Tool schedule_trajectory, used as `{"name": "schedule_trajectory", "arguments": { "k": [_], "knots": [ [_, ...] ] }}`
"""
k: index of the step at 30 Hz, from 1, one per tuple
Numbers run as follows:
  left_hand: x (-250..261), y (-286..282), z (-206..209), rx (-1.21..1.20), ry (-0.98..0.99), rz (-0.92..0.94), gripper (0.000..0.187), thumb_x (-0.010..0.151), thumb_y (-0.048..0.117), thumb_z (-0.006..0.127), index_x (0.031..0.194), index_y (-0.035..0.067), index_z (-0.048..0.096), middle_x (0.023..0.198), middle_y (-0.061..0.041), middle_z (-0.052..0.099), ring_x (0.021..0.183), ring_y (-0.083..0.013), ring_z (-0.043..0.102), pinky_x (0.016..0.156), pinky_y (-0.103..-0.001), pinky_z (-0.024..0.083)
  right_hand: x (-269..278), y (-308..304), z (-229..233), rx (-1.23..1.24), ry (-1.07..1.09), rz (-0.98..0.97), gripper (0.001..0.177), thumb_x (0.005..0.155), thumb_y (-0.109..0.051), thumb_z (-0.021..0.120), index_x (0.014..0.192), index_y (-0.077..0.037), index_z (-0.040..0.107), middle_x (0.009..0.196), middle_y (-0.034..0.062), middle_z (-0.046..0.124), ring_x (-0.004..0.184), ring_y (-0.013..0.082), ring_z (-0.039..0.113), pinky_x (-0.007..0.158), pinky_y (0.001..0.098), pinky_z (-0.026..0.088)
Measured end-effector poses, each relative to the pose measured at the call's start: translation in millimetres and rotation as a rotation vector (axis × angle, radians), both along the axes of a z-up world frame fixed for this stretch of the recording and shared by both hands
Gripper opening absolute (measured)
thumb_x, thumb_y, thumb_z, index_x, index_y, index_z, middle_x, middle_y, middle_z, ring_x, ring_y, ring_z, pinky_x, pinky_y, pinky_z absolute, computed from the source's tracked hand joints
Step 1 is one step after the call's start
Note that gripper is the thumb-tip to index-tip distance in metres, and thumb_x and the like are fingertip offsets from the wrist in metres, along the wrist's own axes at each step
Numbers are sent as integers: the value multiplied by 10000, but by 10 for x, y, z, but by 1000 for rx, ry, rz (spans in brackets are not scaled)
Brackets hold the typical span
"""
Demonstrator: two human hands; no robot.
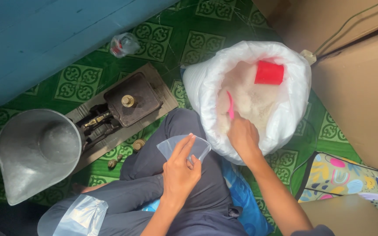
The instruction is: Scoop white powder from a large sack into small plastic bags and place them in a container.
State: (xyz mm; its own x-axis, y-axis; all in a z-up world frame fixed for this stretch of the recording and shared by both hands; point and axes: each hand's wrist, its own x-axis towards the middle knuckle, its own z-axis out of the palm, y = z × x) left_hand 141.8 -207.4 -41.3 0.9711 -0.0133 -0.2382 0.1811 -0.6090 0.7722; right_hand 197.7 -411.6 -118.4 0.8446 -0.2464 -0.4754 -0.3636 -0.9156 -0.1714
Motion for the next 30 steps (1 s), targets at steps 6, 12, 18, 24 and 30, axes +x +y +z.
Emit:
{"name": "schedule_trajectory", "arguments": {
  "k": [6,12,18,24,30],
  "knots": [
    [33,-92,-33,-20,-115,8,523,752,68,602,1263,173,641,1317,60,618,473,-135,637,525,-291,535,65,-138,-42,9,-106,-12,335,965,-205,444,1206,-77,638,856,273,698,849,505,664,727,577,517],
    [178,-261,136,-66,-223,-36,495,743,69,616,1236,90,652,1273,-24,649,539,-223,699,488,-343,546,-106,-249,486,96,-134,-147,360,979,-255,482,1248,-113,676,923,320,697,938,529,659,808,600,523],
    [344,-442,146,-112,-245,-116,495,757,60,608,1251,69,634,1297,-50,626,560,-250,700,512,-372,550,-375,-444,824,203,-294,-308,308,922,-267,620,1189,-154,723,920,299,696,949,522,638,799,570,521],
    [564,-607,62,-155,-203,-188,532,748,62,612,1281,66,619,1294,-71,610,624,-313,709,567,-414,562,-607,-975,595,108,-447,-237,266,871,-343,711,1119,-252,743,719,192,681,814,446,668,711,525,527],
    [689,-706,22,-145,-130,-229,557,741,85,586,1297,56,589,1344,-55,578,591,-246,677,648,-413,544,-702,-1316,772,-15,-553,-63,220,855,-336,732,1039,-229,677,612,17,606,629,302,639,653,454,506]
  ]
}}
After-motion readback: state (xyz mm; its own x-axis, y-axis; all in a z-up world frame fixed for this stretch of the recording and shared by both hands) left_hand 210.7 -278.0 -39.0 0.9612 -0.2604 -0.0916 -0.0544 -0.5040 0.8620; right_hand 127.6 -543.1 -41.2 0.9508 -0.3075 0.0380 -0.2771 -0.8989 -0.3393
